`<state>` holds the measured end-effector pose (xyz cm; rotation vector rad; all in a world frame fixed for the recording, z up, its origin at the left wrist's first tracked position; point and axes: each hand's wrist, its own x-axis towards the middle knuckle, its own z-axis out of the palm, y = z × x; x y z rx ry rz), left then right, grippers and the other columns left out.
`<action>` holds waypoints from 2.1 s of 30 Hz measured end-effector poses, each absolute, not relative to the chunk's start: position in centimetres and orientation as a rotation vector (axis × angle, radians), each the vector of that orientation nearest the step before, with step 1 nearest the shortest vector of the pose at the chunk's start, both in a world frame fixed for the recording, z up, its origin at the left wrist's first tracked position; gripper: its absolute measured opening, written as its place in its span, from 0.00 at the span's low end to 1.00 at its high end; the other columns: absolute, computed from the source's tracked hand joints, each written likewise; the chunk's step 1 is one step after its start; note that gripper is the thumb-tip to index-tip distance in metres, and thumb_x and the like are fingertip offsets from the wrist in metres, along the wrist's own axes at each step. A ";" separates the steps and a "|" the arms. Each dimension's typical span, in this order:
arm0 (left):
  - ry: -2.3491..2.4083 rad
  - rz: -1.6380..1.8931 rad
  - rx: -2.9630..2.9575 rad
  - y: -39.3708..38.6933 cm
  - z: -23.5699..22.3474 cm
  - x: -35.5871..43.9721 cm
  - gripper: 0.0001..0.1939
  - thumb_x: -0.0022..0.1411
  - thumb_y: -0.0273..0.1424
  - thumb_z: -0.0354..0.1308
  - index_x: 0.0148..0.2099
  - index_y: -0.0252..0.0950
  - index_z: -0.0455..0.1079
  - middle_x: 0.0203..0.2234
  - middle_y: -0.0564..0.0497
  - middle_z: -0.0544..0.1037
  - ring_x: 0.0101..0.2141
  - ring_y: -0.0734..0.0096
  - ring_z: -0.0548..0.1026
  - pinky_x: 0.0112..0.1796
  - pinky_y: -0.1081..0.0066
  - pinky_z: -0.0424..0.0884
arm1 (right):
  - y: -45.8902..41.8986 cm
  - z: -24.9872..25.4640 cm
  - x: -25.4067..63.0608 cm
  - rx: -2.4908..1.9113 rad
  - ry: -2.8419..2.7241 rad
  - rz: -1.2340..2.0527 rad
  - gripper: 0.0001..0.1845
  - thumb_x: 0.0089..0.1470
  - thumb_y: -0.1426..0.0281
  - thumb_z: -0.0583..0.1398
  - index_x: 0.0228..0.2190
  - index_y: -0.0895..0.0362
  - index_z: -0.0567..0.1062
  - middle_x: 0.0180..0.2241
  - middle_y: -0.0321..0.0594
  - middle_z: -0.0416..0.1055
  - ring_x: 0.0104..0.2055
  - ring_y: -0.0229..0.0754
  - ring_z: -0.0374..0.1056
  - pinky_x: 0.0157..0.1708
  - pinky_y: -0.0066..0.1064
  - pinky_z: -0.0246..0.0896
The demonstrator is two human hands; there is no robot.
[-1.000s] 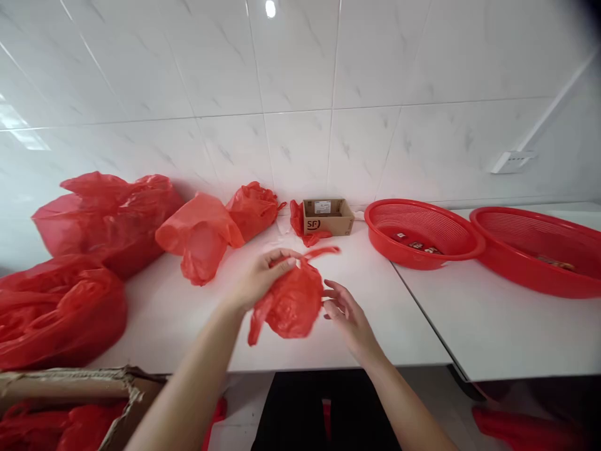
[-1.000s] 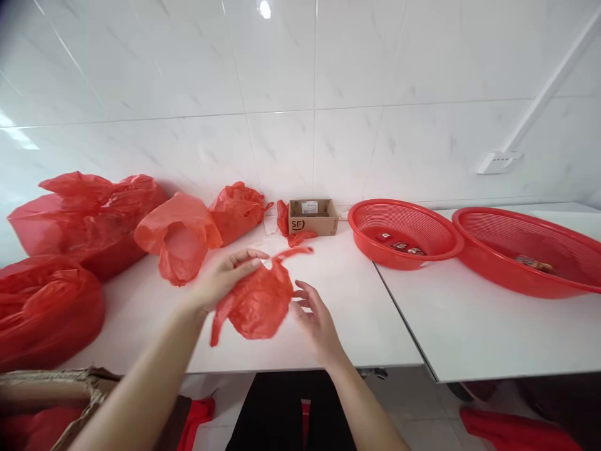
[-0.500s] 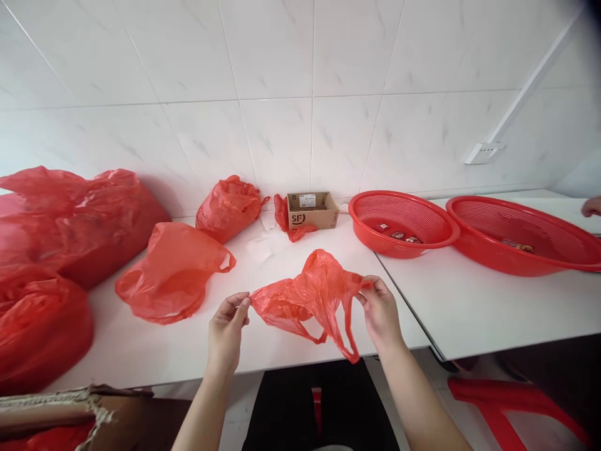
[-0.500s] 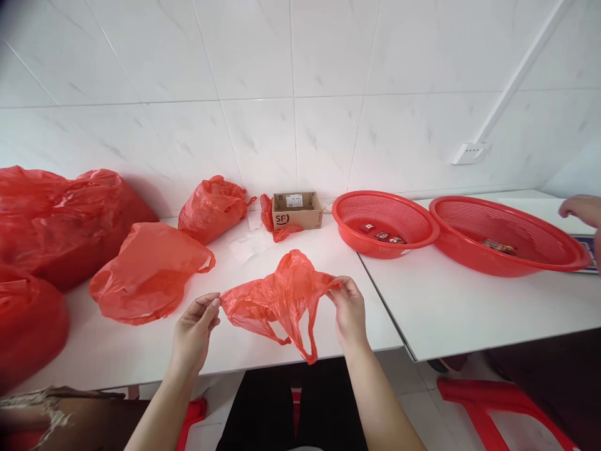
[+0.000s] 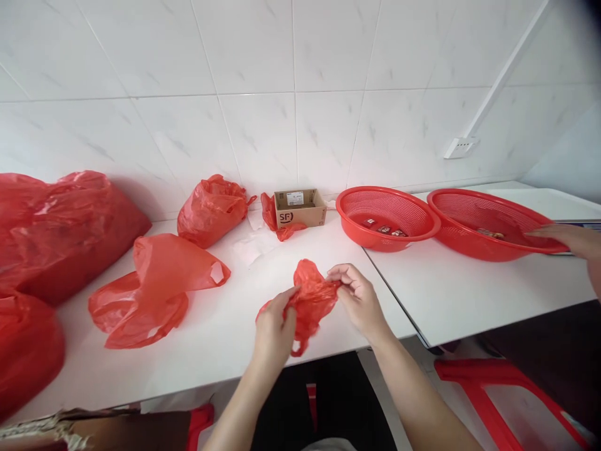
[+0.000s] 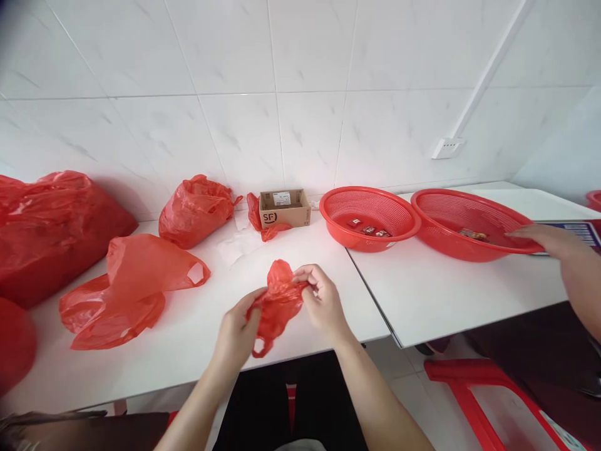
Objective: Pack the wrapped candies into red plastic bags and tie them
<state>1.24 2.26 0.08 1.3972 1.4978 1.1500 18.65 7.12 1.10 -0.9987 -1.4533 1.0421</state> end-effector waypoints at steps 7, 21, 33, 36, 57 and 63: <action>1.291 1.127 1.058 2.8 1.2 -2.2 0.17 0.59 0.34 0.52 0.46 0.34 0.76 0.39 0.45 0.81 0.41 0.60 0.78 0.41 0.66 0.71 | 7.8 2.8 21.8 -1.175 -1.368 0.567 0.11 0.49 0.77 0.52 0.35 0.55 0.68 0.33 0.39 0.73 0.37 0.41 0.68 0.41 0.34 0.62; 1.288 1.185 0.735 3.1 0.2 -7.9 0.12 0.47 0.37 0.62 0.33 0.36 0.68 0.22 0.52 0.71 0.22 0.71 0.69 0.24 0.71 0.66 | 6.3 0.1 22.5 -1.369 -2.648 0.782 0.35 0.43 0.81 0.57 0.54 0.51 0.72 0.54 0.44 0.70 0.55 0.53 0.66 0.52 0.40 0.60; 1.916 1.123 2.376 -0.1 -0.4 1.3 0.06 0.60 0.33 0.58 0.40 0.46 0.75 0.65 0.46 0.55 0.66 0.38 0.45 0.58 0.37 0.48 | 6.5 0.8 20.9 -1.291 -2.669 0.798 0.37 0.46 0.76 0.61 0.58 0.45 0.67 0.63 0.40 0.58 0.65 0.56 0.52 0.61 0.51 0.47; 2.063 0.515 2.461 3.1 -2.7 1.3 0.11 0.63 0.32 0.53 0.43 0.45 0.76 0.66 0.44 0.55 0.65 0.35 0.48 0.57 0.33 0.44 | 5.6 0.5 20.5 -1.166 -2.795 0.748 0.28 0.47 0.78 0.60 0.50 0.50 0.75 0.63 0.42 0.58 0.66 0.55 0.50 0.62 0.50 0.47; 1.733 0.439 2.085 0.3 0.0 -5.6 0.23 0.64 0.42 0.49 0.61 0.58 0.62 0.70 0.52 0.40 0.41 0.62 0.77 0.36 0.63 0.76 | 17.8 1.5 35.4 -1.783 -1.984 -0.248 0.20 0.52 0.70 0.59 0.48 0.61 0.73 0.49 0.54 0.72 0.52 0.57 0.66 0.53 0.53 0.54; 1.817 0.615 1.788 0.0 -1.9 -5.0 0.25 0.65 0.47 0.47 0.64 0.53 0.58 0.67 0.51 0.50 0.34 0.69 0.78 0.37 0.63 0.78 | 14.1 1.7 31.4 -1.614 -2.139 0.023 0.15 0.58 0.67 0.57 0.46 0.53 0.75 0.49 0.43 0.74 0.50 0.49 0.69 0.56 0.45 0.55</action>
